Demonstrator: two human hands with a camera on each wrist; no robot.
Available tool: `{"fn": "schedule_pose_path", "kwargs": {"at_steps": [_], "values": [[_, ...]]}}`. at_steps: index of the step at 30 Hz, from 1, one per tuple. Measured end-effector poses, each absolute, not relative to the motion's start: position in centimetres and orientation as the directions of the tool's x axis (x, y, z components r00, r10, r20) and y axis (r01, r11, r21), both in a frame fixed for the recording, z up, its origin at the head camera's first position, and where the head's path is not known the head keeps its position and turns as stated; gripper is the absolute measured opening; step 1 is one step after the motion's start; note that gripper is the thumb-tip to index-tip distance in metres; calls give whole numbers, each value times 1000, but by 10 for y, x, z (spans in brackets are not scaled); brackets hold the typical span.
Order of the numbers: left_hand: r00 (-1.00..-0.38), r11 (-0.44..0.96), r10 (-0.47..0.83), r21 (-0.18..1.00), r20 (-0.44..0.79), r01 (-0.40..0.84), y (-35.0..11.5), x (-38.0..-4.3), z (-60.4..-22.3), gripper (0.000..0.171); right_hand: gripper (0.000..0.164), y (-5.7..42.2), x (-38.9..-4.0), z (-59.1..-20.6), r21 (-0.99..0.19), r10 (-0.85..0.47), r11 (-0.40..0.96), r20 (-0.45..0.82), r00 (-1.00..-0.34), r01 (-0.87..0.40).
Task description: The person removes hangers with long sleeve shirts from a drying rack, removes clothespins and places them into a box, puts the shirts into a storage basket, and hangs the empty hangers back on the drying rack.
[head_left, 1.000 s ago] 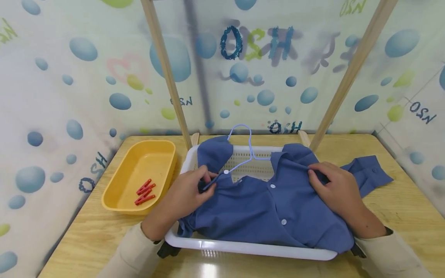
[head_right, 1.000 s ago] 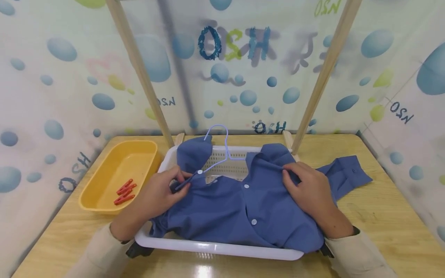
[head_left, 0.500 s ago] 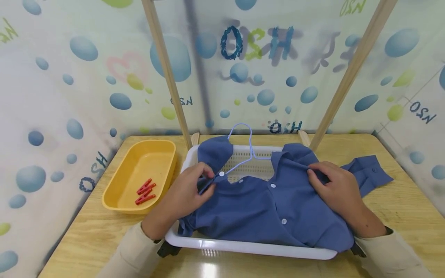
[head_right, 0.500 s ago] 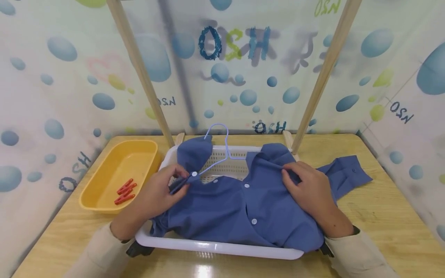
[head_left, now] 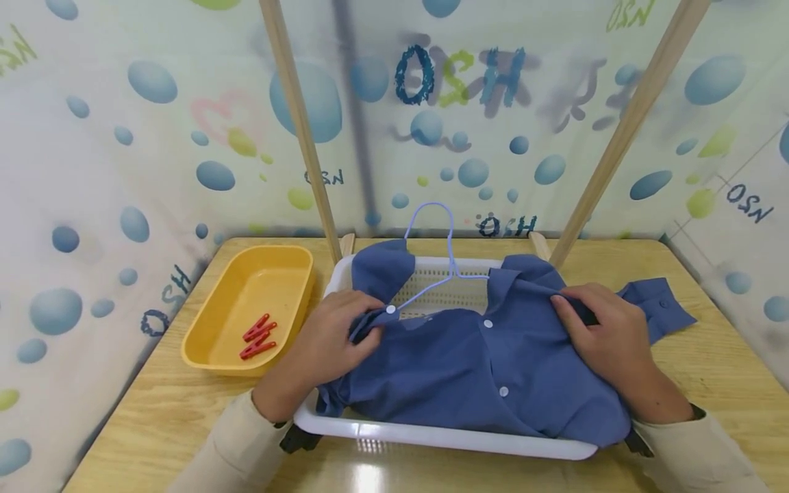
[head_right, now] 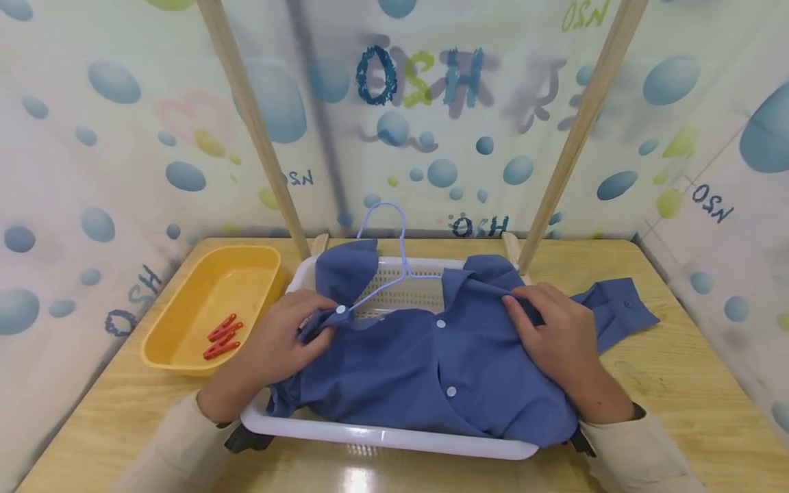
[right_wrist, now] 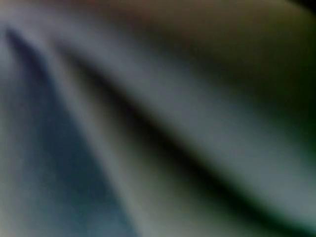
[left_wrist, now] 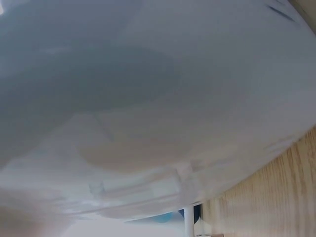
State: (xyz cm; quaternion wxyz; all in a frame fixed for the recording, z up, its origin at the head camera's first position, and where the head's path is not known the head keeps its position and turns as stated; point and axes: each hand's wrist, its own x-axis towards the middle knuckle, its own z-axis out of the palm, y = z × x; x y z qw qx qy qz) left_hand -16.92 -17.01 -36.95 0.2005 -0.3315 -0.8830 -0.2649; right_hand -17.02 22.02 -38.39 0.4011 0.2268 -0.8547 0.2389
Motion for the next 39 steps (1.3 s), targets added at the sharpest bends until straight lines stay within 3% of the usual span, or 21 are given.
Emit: {"fn": "schedule_pose_path", "kwargs": {"at_steps": [9,14,19,25,39], "values": [[-572,569,553,227,606,790,-173,-170,-372,25,15,221,-166,-375,-189,-235,801,774,-589,-568],[-540,559,545,203,642,804,-173,-170,-370,29,35,219,-162,-370,-148,-266,797,785,-560,-586],[-526,550,536,199,661,811,-174,-169,-369,31,55,214,-158,-367,-128,-286,776,801,-526,-617],[-517,537,519,211,681,817,-174,-168,-368,32,54,211,-155,-368,-124,-306,748,807,-505,-652],[-550,532,464,278,695,800,-173,-170,-371,25,58,213,-157,-373,-178,-255,762,802,-540,-623]]}}
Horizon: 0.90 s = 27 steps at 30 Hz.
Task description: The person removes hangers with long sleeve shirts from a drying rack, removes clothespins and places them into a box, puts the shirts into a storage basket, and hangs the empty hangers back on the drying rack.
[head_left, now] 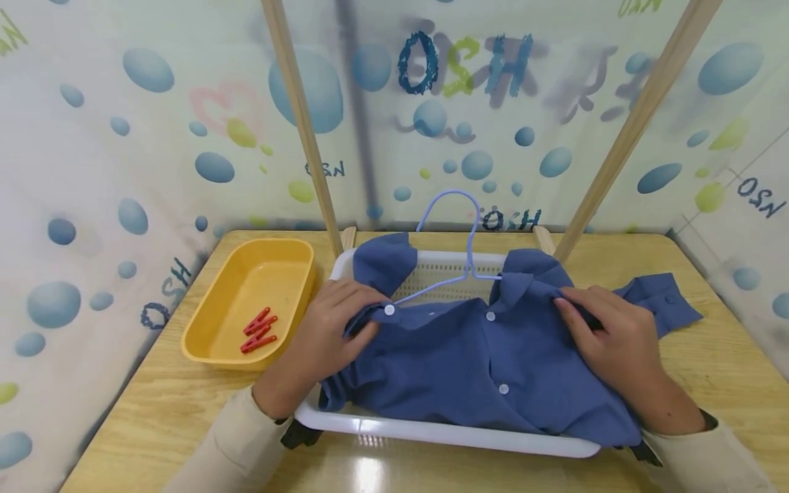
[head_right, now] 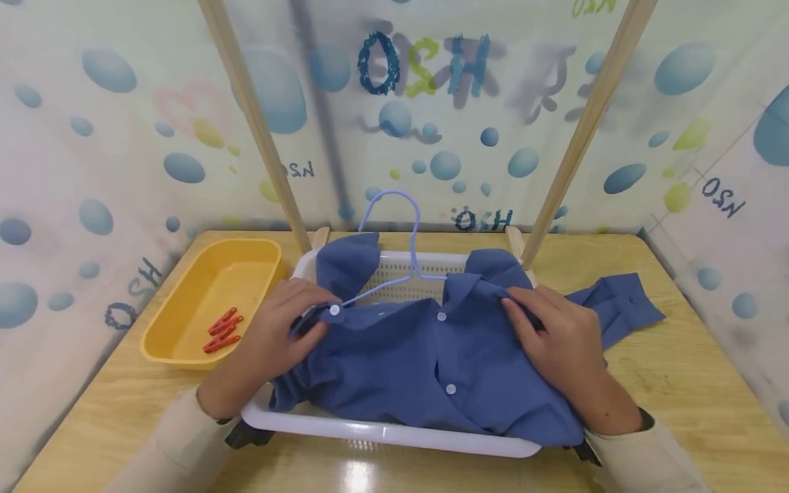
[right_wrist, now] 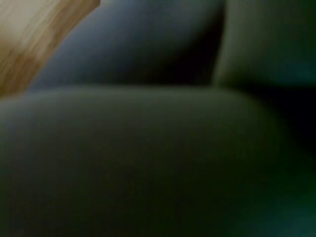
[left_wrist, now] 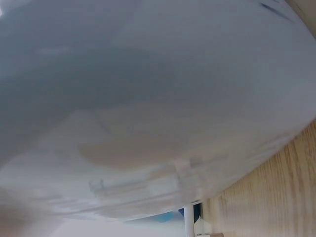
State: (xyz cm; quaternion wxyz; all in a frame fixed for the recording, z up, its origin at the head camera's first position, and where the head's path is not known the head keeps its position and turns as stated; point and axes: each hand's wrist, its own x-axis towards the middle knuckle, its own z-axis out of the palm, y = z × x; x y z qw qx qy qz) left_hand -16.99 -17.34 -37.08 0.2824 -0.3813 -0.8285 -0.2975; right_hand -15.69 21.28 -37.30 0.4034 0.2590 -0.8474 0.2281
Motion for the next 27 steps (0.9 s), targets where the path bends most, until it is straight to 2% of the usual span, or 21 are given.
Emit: {"fn": "schedule_pose_path", "kwargs": {"at_steps": [10,18,27], "values": [[-541,527,448,279,711,803,-176,-169,-370,27,54,211,-159,-373,-180,-228,741,839,-495,-647],[-579,558,431,299,692,774,-175,-168,-369,24,55,214,-159,-373,-194,-212,744,838,-502,-639],[-583,576,422,292,694,764,-176,-170,-367,22,52,216,-161,-373,-258,-158,722,842,-516,-642]]}}
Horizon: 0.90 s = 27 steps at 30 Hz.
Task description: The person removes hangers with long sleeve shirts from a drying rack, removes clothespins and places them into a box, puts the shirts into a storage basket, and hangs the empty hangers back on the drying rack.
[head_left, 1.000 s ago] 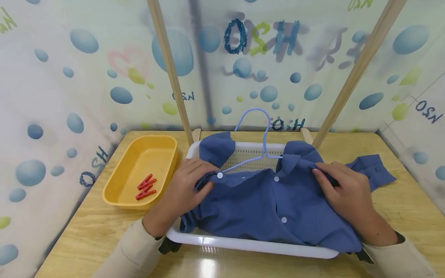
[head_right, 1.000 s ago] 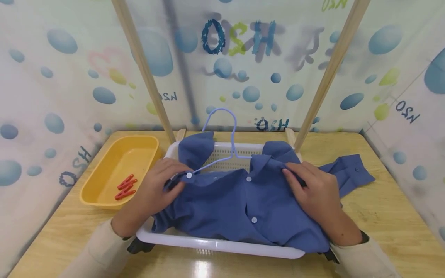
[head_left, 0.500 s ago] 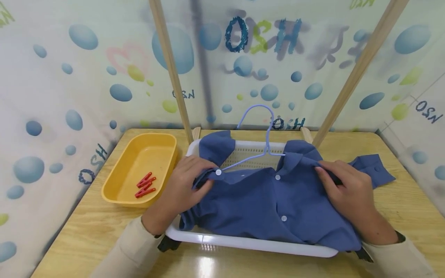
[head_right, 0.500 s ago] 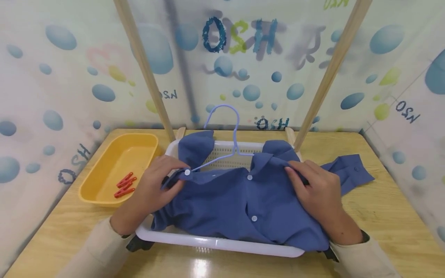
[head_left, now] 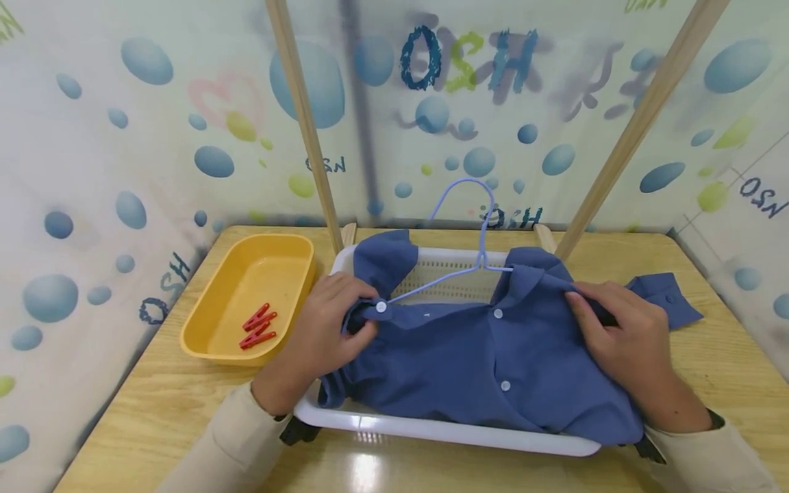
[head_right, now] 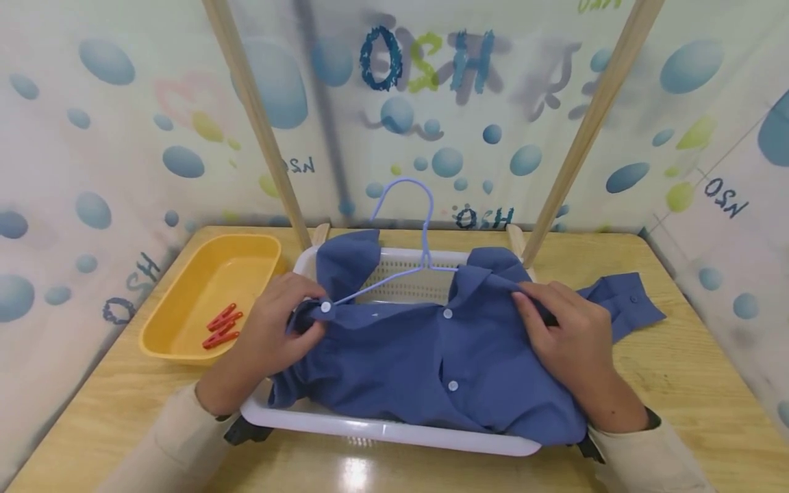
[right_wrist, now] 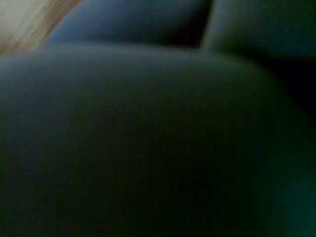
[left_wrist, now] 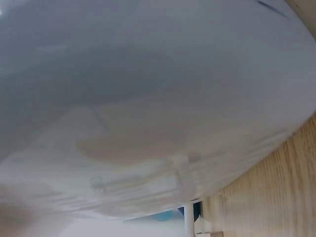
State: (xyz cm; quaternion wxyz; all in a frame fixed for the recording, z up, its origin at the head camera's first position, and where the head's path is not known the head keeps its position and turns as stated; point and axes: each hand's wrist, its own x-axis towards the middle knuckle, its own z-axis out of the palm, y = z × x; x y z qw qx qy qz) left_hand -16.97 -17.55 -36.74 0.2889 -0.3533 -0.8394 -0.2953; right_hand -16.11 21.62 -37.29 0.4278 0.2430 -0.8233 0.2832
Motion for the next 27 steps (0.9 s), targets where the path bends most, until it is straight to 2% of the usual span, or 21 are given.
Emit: {"fn": "schedule_pose_path", "kwargs": {"at_steps": [6,27], "values": [[-588,577,412,300,696,759,-176,-171,-368,22,45,217,-162,-372,-301,-115,700,847,-519,-647],[-544,566,394,271,741,778,-177,-171,-370,20,48,219,-164,-379,-303,-86,702,863,-499,-644]]}}
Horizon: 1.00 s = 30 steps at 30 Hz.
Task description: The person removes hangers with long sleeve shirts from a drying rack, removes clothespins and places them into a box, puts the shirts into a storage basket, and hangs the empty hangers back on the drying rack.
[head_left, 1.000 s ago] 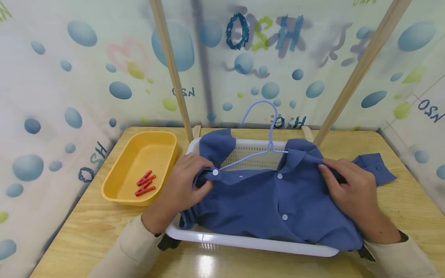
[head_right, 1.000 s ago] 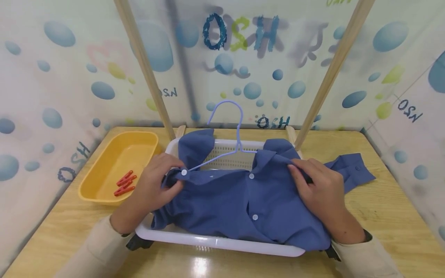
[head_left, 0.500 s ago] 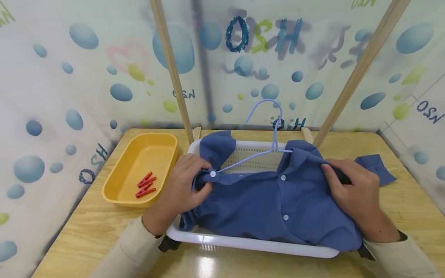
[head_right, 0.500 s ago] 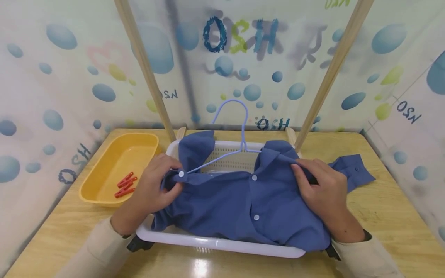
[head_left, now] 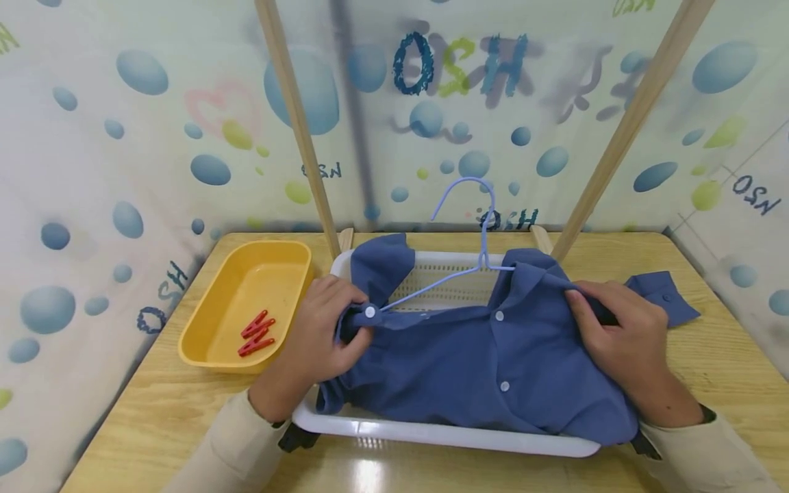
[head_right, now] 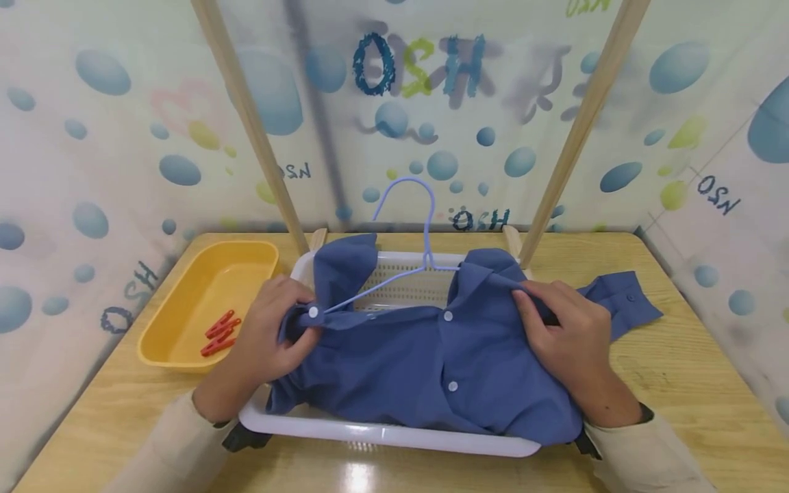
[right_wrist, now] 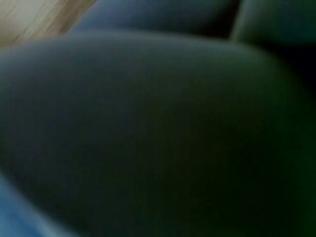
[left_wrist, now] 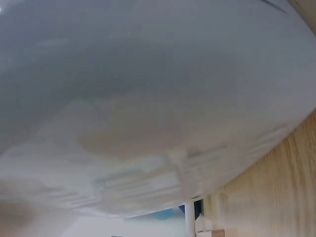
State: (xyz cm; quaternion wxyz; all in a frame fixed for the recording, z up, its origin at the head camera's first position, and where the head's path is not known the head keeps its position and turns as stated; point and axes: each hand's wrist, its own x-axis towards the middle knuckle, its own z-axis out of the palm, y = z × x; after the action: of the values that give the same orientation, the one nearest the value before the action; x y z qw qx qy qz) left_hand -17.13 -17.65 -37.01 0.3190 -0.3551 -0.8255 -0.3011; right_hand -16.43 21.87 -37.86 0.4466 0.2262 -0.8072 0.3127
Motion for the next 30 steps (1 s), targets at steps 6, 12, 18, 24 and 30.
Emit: {"fn": "schedule_pose_path", "kwargs": {"at_steps": [6,12,18,24,30], "values": [[-526,553,420,251,740,795,-180,-169,-368,19,50,218,-164,-378,-279,-99,716,867,-489,-640],[-467,534,430,199,773,822,-183,-171,-365,25,48,217,-165,-377,-277,-107,714,865,-491,-643],[-478,536,450,200,754,820,-186,-173,-364,33,47,218,-164,-378,-275,-103,720,865,-491,-637],[-497,557,503,174,708,812,-190,-171,-359,35,48,218,-164,-377,-270,-107,730,862,-495,-628],[-486,560,552,131,677,818,-192,-171,-355,32,43,219,-163,-377,-278,-99,730,860,-500,-624]]}}
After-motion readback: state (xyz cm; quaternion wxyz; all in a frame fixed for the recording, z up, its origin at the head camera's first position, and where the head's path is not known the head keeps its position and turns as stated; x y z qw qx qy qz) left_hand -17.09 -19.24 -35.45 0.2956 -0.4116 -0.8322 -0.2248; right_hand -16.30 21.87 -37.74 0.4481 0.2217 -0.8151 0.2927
